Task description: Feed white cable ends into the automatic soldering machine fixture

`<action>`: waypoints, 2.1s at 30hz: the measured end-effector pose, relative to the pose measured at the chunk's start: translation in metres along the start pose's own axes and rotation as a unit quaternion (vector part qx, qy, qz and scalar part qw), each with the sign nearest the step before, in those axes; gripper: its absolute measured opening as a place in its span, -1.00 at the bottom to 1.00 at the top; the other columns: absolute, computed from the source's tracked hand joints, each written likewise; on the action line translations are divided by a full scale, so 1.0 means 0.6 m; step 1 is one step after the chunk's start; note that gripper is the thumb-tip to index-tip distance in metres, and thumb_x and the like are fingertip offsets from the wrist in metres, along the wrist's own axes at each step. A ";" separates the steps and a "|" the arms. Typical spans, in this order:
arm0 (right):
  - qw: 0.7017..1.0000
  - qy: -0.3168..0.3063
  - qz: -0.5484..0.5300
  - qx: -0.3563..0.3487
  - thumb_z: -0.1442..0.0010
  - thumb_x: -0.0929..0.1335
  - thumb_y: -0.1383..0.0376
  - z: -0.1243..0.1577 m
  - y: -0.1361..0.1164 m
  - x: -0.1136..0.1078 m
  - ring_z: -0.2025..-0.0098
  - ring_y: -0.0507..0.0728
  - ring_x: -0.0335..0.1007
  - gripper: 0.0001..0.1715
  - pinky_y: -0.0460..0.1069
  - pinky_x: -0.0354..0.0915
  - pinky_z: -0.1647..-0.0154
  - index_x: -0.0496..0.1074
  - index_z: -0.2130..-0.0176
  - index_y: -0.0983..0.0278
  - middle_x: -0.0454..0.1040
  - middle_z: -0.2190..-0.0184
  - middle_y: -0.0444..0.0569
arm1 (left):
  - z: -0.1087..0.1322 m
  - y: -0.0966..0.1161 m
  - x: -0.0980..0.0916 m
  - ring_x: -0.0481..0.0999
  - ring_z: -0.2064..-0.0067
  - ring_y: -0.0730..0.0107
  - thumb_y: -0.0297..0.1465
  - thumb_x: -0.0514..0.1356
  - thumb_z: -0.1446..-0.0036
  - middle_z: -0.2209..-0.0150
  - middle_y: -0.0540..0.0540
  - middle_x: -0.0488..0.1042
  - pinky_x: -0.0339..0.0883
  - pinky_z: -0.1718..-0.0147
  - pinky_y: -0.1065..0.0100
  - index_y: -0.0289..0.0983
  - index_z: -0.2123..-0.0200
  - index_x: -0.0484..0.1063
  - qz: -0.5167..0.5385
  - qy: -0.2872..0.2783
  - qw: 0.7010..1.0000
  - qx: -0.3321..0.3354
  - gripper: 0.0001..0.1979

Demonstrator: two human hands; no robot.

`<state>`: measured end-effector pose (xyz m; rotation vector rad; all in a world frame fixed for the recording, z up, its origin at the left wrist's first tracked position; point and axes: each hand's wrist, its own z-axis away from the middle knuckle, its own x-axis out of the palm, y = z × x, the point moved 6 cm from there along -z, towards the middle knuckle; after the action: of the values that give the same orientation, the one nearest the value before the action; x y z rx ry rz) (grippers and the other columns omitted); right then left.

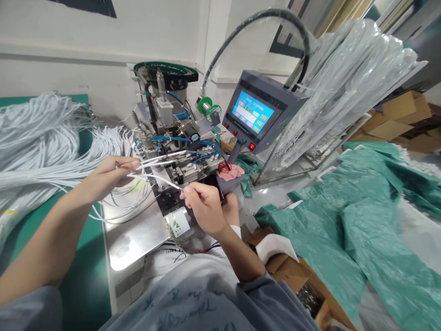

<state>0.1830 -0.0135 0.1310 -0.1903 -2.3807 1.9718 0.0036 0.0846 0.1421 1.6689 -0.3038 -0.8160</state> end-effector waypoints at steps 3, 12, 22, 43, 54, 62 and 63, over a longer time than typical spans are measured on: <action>0.999 0.013 -0.046 0.019 -0.18 0.28 0.17 -0.008 0.001 -0.001 0.63 -0.06 0.05 -0.61 -0.09 -0.03 0.58 0.35 0.58 0.31 0.18 0.71 -0.20 | 0.000 0.001 0.002 -0.09 0.56 0.61 -0.30 -0.04 -0.24 0.57 0.10 -0.12 -0.16 0.63 0.52 -0.28 0.55 0.03 0.006 0.005 1.000 -0.011 -0.67; 0.934 -0.107 -0.298 0.163 -0.12 0.33 0.24 -0.043 0.001 0.019 0.69 -0.12 -0.13 -0.69 -0.15 -0.12 0.66 0.26 0.58 0.32 0.00 0.71 -0.30 | -0.007 -0.001 0.001 -0.08 0.59 0.60 -0.22 0.00 -0.20 0.61 0.11 -0.10 -0.16 0.66 0.50 -0.26 0.58 -0.01 -0.009 0.028 1.000 -0.010 -0.63; 0.943 -0.084 -0.277 0.165 -0.09 0.35 0.20 -0.048 -0.003 0.024 0.68 -0.13 -0.13 -0.67 -0.15 -0.14 0.66 0.24 0.58 0.31 0.00 0.72 -0.30 | -0.003 0.001 -0.009 -0.10 0.63 0.59 -0.21 -0.01 -0.17 0.67 0.11 -0.07 -0.19 0.69 0.48 -0.24 0.60 0.00 -0.018 0.038 0.999 -0.020 -0.63; 0.995 0.016 -0.096 0.039 -0.06 0.34 0.02 -0.041 0.017 0.076 0.63 -0.07 0.11 -0.57 -0.11 0.06 0.60 0.44 0.53 0.34 0.28 0.67 -0.16 | -0.005 0.003 -0.013 -0.04 0.59 0.56 -0.23 -0.03 -0.17 0.65 0.10 -0.03 -0.11 0.64 0.47 -0.25 0.59 0.03 -0.071 0.059 0.996 0.019 -0.66; 0.976 0.015 -0.198 0.089 -0.03 0.37 0.15 -0.059 0.027 0.084 0.71 -0.10 0.01 -0.67 -0.11 -0.09 0.64 0.43 0.57 0.35 0.16 0.77 -0.24 | -0.008 0.007 -0.012 0.01 0.55 0.53 -0.24 -0.07 -0.20 0.62 0.09 0.00 -0.07 0.56 0.44 -0.26 0.59 0.03 -0.118 0.061 0.990 0.049 -0.66; 0.989 0.040 -0.145 -0.013 -0.09 0.37 0.15 -0.055 0.021 0.060 0.60 -0.05 0.18 -0.75 -0.11 0.10 0.58 0.45 0.43 0.30 0.29 0.63 -0.18 | 0.004 0.034 -0.002 0.12 0.55 0.52 -0.30 -0.13 -0.27 0.60 0.09 0.10 0.00 0.50 0.45 -0.27 0.51 0.10 -0.241 0.124 0.950 0.156 -0.69; 0.989 0.047 -0.137 -0.028 -0.09 0.36 0.15 -0.055 0.021 0.057 0.59 -0.04 0.19 -0.76 -0.11 0.12 0.58 0.46 0.40 0.29 0.30 0.62 -0.18 | 0.005 0.034 0.002 0.12 0.57 0.52 -0.32 -0.13 -0.27 0.61 0.09 0.08 -0.01 0.52 0.45 -0.26 0.49 0.11 -0.263 0.129 0.940 0.173 -0.71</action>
<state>0.1536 0.0249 0.1232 0.0400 -2.2642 1.7377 0.0072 0.0762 0.1606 2.2115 0.2108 -0.9548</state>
